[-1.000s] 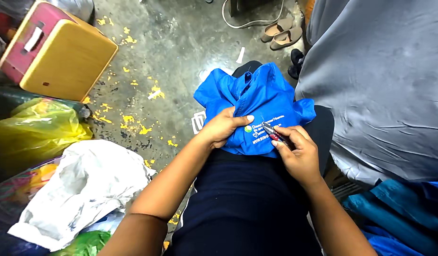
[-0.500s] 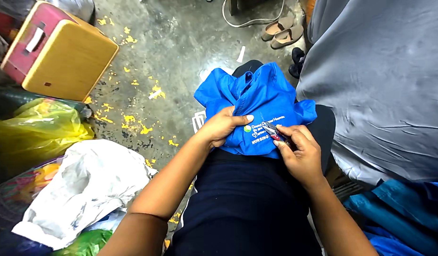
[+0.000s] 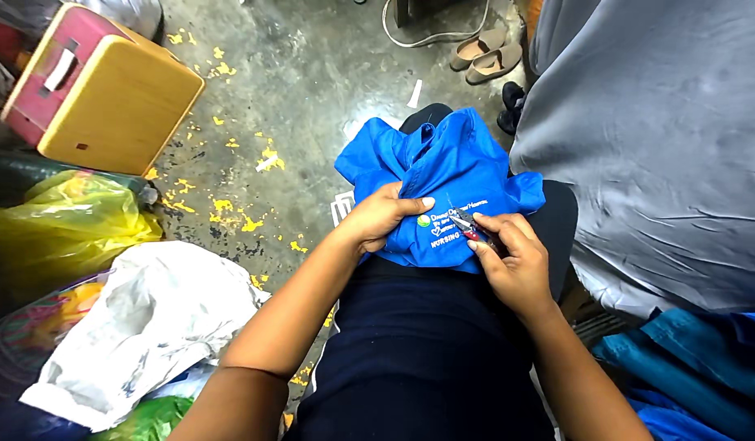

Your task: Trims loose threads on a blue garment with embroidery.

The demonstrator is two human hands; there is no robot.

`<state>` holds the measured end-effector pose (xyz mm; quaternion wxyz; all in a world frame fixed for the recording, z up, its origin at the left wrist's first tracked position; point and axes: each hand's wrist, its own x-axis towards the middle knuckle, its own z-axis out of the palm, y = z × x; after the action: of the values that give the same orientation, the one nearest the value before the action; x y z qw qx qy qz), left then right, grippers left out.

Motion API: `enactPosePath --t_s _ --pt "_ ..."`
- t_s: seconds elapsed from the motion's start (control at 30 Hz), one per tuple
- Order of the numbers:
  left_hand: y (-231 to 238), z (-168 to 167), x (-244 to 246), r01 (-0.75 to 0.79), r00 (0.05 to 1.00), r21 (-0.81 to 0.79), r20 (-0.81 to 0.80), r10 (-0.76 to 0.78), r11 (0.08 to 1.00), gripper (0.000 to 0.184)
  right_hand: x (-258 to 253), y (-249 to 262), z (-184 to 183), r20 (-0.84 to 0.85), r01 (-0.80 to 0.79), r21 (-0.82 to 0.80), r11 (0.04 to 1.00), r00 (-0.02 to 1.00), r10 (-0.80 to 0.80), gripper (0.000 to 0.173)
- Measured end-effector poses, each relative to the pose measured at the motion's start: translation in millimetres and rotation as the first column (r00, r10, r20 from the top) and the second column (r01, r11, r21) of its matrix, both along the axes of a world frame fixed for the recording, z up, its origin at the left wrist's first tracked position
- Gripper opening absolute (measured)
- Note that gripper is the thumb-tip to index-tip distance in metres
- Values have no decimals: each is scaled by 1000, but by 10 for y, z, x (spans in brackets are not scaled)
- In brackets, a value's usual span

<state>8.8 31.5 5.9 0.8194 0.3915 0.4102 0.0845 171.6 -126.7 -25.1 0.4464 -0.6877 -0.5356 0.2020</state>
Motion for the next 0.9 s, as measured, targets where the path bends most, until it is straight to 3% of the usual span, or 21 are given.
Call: enactPosePath --t_s 0.17,0.9 --pt "-6 -5 1 -15 1000 -21 -6 15 1000 17 20 2 -6 76 -41 26 999 996 39 28" --pt "-18 -3 22 -36 999 -17 -8 36 999 17 44 -9 24 -1 -35 0 999 999 35 30"
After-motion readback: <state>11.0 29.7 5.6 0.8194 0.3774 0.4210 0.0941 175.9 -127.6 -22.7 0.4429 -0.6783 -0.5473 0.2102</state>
